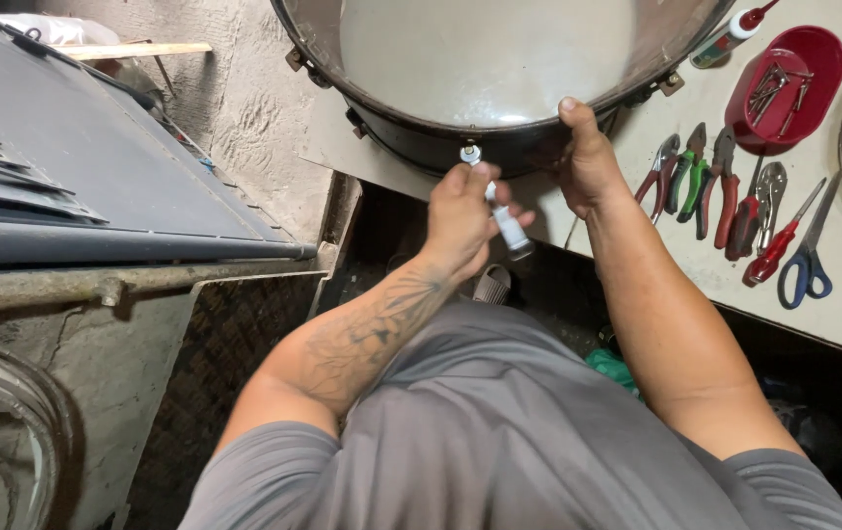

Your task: The person uses a wrench to tighten bolts on the rim of a large metal pot. They rotate the pot to access different bolts and continue tightening them with the wrench.

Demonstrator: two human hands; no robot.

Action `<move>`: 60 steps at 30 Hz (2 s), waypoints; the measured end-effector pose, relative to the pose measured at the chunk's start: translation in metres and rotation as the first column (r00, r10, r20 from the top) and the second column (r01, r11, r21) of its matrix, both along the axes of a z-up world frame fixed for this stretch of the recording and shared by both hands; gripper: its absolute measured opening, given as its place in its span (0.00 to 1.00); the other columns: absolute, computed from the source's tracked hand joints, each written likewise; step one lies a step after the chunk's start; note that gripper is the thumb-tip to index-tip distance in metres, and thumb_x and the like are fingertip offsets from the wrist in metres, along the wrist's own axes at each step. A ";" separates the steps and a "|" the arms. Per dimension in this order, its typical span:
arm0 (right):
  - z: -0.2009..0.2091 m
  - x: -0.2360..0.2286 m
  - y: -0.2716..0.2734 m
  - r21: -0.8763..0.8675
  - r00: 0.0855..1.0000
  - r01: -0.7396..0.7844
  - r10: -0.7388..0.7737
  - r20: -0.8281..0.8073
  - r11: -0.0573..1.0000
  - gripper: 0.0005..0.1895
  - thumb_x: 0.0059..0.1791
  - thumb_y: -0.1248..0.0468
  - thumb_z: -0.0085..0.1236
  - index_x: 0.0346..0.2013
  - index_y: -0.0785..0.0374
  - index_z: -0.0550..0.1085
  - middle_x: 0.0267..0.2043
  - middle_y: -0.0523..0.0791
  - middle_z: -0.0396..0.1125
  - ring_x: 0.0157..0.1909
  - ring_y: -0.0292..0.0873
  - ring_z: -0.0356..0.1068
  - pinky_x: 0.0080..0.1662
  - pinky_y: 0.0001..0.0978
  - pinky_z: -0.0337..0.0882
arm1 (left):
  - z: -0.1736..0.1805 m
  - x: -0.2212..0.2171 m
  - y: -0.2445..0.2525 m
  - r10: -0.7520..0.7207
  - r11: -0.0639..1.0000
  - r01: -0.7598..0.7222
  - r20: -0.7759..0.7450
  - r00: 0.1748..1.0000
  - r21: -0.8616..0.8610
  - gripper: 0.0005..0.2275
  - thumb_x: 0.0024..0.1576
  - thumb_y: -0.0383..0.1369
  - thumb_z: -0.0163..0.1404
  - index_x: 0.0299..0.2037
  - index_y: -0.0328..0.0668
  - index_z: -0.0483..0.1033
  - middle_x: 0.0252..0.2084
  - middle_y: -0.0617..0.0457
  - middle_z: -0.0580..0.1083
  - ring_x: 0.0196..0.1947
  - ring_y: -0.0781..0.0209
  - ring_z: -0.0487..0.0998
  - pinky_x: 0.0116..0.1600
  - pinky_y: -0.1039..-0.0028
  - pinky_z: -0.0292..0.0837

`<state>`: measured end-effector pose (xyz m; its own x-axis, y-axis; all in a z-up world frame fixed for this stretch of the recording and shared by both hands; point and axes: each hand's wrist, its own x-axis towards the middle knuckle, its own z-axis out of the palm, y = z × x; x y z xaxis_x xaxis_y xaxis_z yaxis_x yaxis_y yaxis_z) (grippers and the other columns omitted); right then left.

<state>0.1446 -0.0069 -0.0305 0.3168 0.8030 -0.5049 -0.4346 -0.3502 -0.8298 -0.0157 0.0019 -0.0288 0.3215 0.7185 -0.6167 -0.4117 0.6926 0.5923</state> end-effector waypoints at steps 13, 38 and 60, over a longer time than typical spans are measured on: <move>-0.001 0.000 0.003 0.080 1.000 0.004 -0.004 0.001 0.997 0.45 0.40 0.34 0.57 0.56 0.67 0.65 0.52 0.56 0.68 0.58 0.61 0.66 0.55 0.59 0.52 | 0.002 -0.085 0.087 0.359 -0.214 0.954 -0.891 0.276 0.209 0.16 0.67 0.45 0.42 0.37 0.43 0.74 0.28 0.45 0.76 0.28 0.39 0.80 0.32 0.52 0.74; 0.035 -0.022 -0.003 -0.009 0.975 -0.198 0.198 0.099 0.980 0.72 0.39 0.17 0.26 0.72 0.79 0.47 0.71 0.71 0.49 0.74 0.75 0.43 0.67 0.75 0.34 | -0.008 -0.102 0.141 -0.048 0.902 0.304 -0.631 0.774 0.305 0.27 0.46 0.54 0.65 0.31 0.33 0.74 0.24 0.43 0.75 0.07 0.61 0.72 0.10 0.78 0.65; -0.064 -0.021 -0.034 -0.175 0.992 0.006 -0.027 -0.120 0.985 0.45 0.47 0.38 0.50 0.66 0.71 0.63 0.58 0.59 0.67 0.53 0.58 0.71 0.59 0.59 0.68 | -0.015 -0.114 0.161 -0.291 0.889 0.436 -0.558 0.777 0.143 0.24 0.47 0.46 0.67 0.29 0.23 0.78 0.20 0.39 0.71 0.22 0.64 0.68 0.23 0.56 0.68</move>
